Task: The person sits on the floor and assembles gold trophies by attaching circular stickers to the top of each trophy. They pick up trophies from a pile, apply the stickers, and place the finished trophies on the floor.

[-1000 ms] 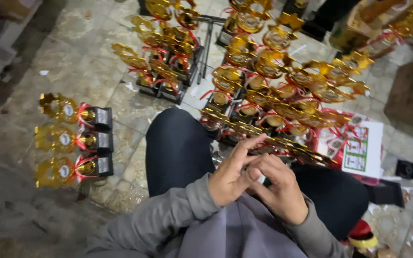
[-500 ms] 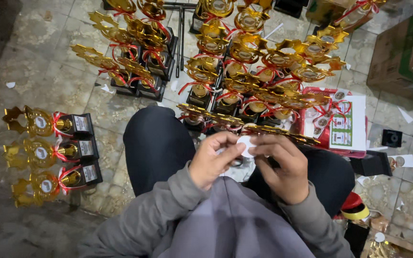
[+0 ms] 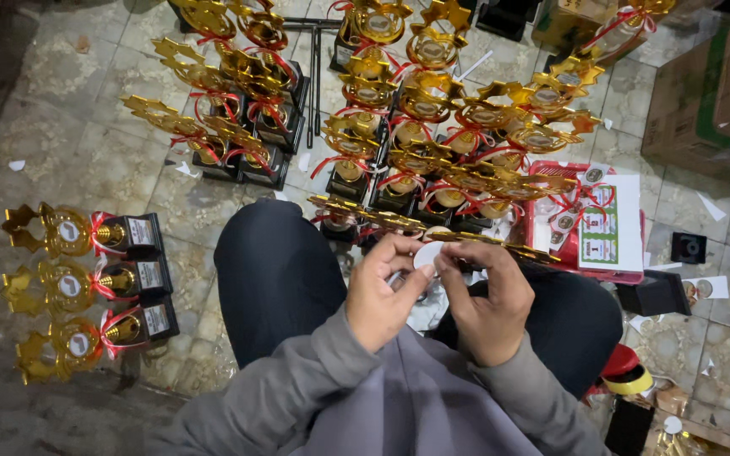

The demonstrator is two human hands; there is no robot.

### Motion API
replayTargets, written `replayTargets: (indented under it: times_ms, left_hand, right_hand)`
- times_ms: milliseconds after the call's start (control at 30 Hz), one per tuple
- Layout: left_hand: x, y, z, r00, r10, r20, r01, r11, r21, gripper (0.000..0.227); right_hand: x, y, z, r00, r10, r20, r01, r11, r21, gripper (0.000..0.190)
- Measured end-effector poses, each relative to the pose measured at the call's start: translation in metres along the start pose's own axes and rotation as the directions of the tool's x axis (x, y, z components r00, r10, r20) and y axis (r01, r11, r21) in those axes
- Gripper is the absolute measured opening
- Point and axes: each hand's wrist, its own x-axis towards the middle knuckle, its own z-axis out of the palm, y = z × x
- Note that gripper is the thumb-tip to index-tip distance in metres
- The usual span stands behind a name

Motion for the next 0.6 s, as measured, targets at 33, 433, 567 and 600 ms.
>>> replayTargets:
  times_ms: [33, 433, 567, 600]
  left_hand:
    - [-0.001, 0.003, 0.000, 1.000, 0.002, 0.001, -0.002, 1.000, 0.000, 0.023]
    - [-0.011, 0.020, 0.004, 0.996, 0.083, -0.026, -0.081, 0.993, 0.090, 0.016]
    - [-0.011, 0.023, 0.002, 0.993, 0.117, -0.005, -0.115, 0.982, 0.148, 0.015]
    - [-0.011, 0.025, 0.002, 0.992, 0.125, 0.006, -0.124, 0.977, 0.173, 0.014]
  right_hand:
    - [0.001, 0.000, 0.001, 1.000, -0.001, -0.001, 0.001, 1.000, -0.001, 0.016]
    - [0.009, 0.001, -0.001, 0.982, 0.144, 0.120, -0.156, 0.983, 0.097, 0.011]
    - [0.012, 0.011, -0.007, 0.923, 0.265, 0.280, -0.321, 0.930, 0.179, 0.022]
    - [0.013, 0.013, -0.007, 0.895, 0.300, 0.329, -0.377, 0.905, 0.200, 0.026]
